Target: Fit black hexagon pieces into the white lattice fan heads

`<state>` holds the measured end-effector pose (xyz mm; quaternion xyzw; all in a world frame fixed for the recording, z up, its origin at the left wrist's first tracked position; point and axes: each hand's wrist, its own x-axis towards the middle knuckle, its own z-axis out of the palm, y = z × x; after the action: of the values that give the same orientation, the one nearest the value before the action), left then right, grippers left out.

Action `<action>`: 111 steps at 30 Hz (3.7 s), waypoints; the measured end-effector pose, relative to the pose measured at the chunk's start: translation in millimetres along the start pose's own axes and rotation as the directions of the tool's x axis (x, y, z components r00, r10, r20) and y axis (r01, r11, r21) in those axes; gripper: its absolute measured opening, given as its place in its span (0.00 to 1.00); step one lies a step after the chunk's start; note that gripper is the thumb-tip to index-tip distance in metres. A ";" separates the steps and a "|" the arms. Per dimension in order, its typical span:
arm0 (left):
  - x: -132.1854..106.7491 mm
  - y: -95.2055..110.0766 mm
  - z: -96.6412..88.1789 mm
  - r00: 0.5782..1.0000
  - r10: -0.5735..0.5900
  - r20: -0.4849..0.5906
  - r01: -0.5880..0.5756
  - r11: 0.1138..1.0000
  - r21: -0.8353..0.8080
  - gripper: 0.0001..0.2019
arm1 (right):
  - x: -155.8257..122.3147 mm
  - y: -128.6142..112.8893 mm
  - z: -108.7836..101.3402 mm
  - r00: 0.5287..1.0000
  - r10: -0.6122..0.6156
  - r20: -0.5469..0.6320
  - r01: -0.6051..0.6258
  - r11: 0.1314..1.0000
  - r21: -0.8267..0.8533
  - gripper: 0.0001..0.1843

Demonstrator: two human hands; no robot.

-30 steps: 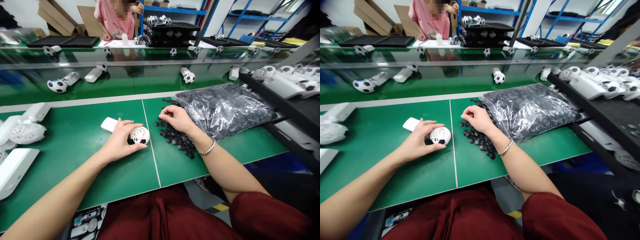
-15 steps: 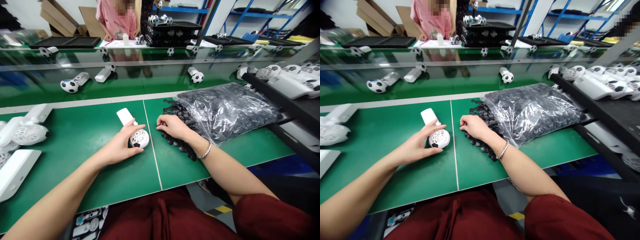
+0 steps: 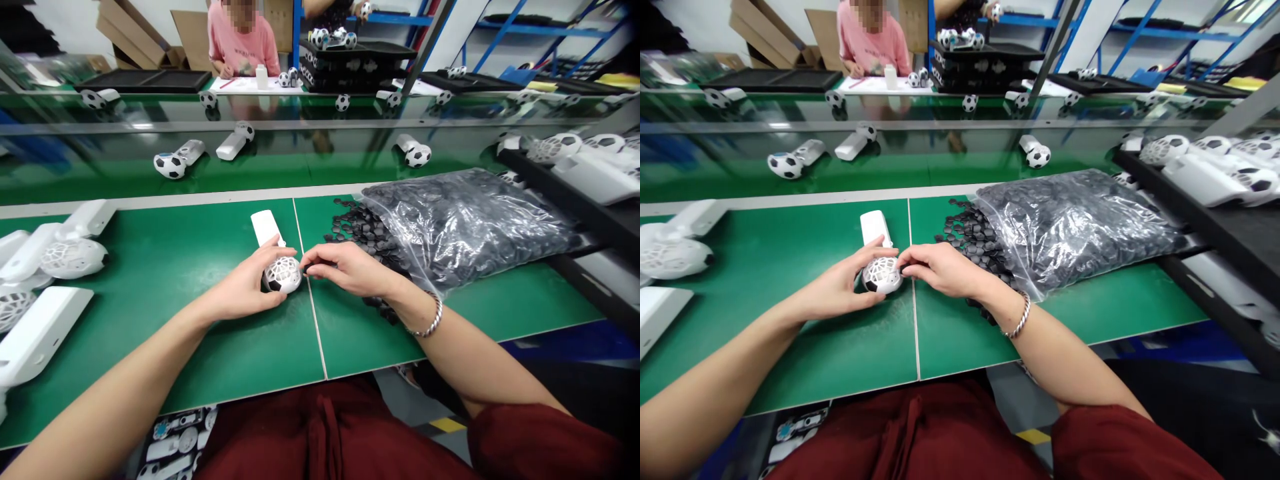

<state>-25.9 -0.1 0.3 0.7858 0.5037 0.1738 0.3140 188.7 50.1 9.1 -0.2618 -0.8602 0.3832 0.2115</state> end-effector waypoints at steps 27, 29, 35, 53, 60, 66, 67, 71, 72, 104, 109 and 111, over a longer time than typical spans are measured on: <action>5.0 10.3 11.9 0.990 0.000 -0.138 -0.013 0.996 -0.091 0.18 | 7.4 23.5 -1.0 0.934 0.250 -0.257 -0.303 0.933 -0.193 0.12; 4.3 9.3 10.9 0.991 0.032 -0.127 -0.041 0.997 -0.071 0.19 | 3.6 29.1 -11.6 0.881 0.323 -0.345 -0.449 0.801 -0.396 0.12; 4.3 5.1 7.9 0.991 0.058 -0.124 -0.061 0.998 -0.023 0.18 | 2.6 37.4 -17.7 0.899 0.352 -0.260 -0.437 0.741 -0.510 0.06; 3.0 -3.3 -13.9 0.999 0.032 -0.022 -0.034 0.996 -0.087 0.25 | 3.9 11.1 -4.7 0.969 -0.042 -0.245 0.000 0.985 -0.172 0.06; 5.3 -5.6 -6.5 0.996 0.037 -0.087 -0.044 0.996 -0.077 0.21 | 5.6 8.9 11.5 0.974 0.053 -0.218 -0.049 0.999 0.024 0.09; 4.9 -4.0 -9.3 0.999 0.027 -0.045 -0.031 0.996 -0.088 0.22 | 9.5 15.2 23.6 0.993 0.025 -0.117 -0.008 0.989 0.147 0.04; 5.0 -3.4 -9.3 0.999 0.019 -0.043 -0.023 0.996 -0.088 0.22 | 10.4 16.3 25.0 0.993 -0.004 -0.118 0.020 0.990 0.139 0.03; 5.7 -0.6 -5.4 0.997 0.001 -0.077 -0.006 0.997 -0.075 0.20 | 12.8 18.2 28.7 0.991 -0.061 -0.120 0.076 0.990 0.121 0.03; 6.1 0.3 -3.6 0.995 -0.008 -0.098 0.001 0.997 -0.074 0.20 | 13.2 18.0 29.1 0.990 -0.075 -0.121 0.087 0.991 0.097 0.03; 10.3 -1.6 11.9 0.949 0.080 -0.306 -0.104 0.992 -0.064 0.13 | 27.1 23.7 21.6 0.996 -0.034 -0.080 0.030 0.998 -0.060 0.06; 7.9 0.3 19.8 0.920 0.115 -0.374 -0.122 0.992 0.005 0.13 | 28.8 21.7 25.6 0.997 -0.014 -0.078 0.008 0.997 -0.072 0.07; 7.5 1.5 20.0 0.914 0.139 -0.382 -0.147 0.989 0.008 0.13 | 27.3 19.4 24.3 0.997 -0.011 -0.078 0.005 0.997 -0.080 0.08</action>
<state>-9.9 -0.2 -13.9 0.7683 0.4946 0.3511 0.2045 159.5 64.6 -16.4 -0.2815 -0.8669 0.3369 0.2361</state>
